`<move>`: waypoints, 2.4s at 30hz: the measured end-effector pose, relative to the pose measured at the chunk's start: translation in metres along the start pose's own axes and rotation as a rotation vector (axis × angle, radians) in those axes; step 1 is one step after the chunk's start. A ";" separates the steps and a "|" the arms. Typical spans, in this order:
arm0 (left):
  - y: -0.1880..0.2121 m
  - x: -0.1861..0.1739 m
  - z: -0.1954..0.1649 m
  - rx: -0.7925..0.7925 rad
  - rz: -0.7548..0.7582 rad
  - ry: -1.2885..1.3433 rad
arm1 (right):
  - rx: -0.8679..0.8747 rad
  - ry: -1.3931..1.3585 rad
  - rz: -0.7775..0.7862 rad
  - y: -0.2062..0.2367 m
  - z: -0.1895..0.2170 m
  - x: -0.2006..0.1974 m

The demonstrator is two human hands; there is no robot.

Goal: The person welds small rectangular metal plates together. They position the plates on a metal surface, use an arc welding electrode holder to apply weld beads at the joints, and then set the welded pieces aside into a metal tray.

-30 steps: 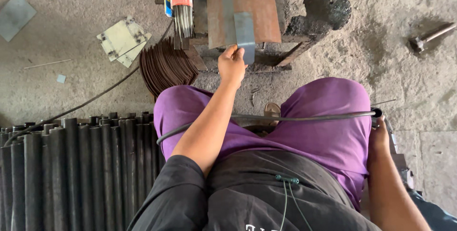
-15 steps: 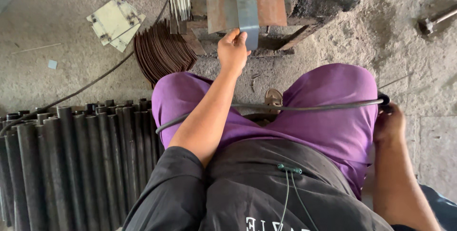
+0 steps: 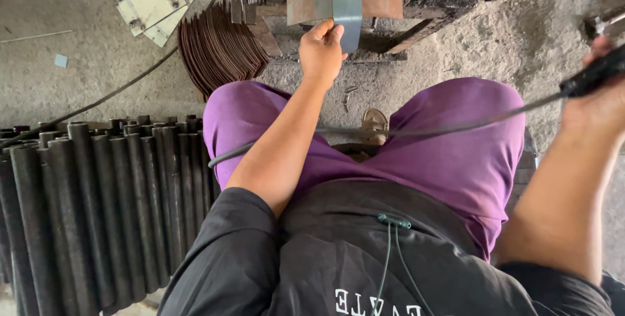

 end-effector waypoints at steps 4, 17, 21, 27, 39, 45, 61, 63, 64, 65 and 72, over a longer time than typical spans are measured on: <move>0.000 0.001 0.002 0.018 0.002 0.053 | -0.118 0.050 0.056 0.004 0.000 0.072; -0.001 0.000 0.002 0.033 0.006 0.011 | -0.342 0.668 0.308 0.097 -0.073 0.237; 0.003 -0.001 -0.006 0.009 -0.025 -0.023 | -0.319 0.666 0.283 0.083 -0.087 0.225; 0.008 -0.001 -0.016 0.009 0.010 -0.019 | -0.396 0.971 0.204 0.074 -0.090 0.220; 0.010 0.000 -0.019 0.021 -0.002 -0.029 | -0.492 1.318 0.238 0.064 -0.109 0.219; 0.010 -0.002 -0.017 0.025 -0.030 -0.051 | -0.556 1.295 0.295 0.066 -0.116 0.230; 0.007 -0.002 -0.016 0.001 -0.003 -0.026 | -0.272 1.521 0.364 0.073 -0.096 0.232; 0.006 -0.002 -0.015 0.011 0.001 -0.044 | -0.111 1.485 0.328 0.081 -0.094 0.224; 0.006 -0.003 -0.014 0.014 0.003 -0.053 | -0.266 1.444 0.357 0.086 -0.084 0.229; 0.006 -0.003 -0.013 0.024 0.000 -0.036 | -0.420 1.395 0.388 0.092 -0.072 0.235; 0.006 -0.003 -0.011 0.060 -0.014 -0.030 | -0.314 1.328 0.405 0.124 -0.056 0.255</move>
Point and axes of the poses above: each hand's wrist, its own y-axis away from the middle knuckle, its own x-axis out of the palm, z = x × y, the point moved 6 cm from there along -y, towards the middle knuckle
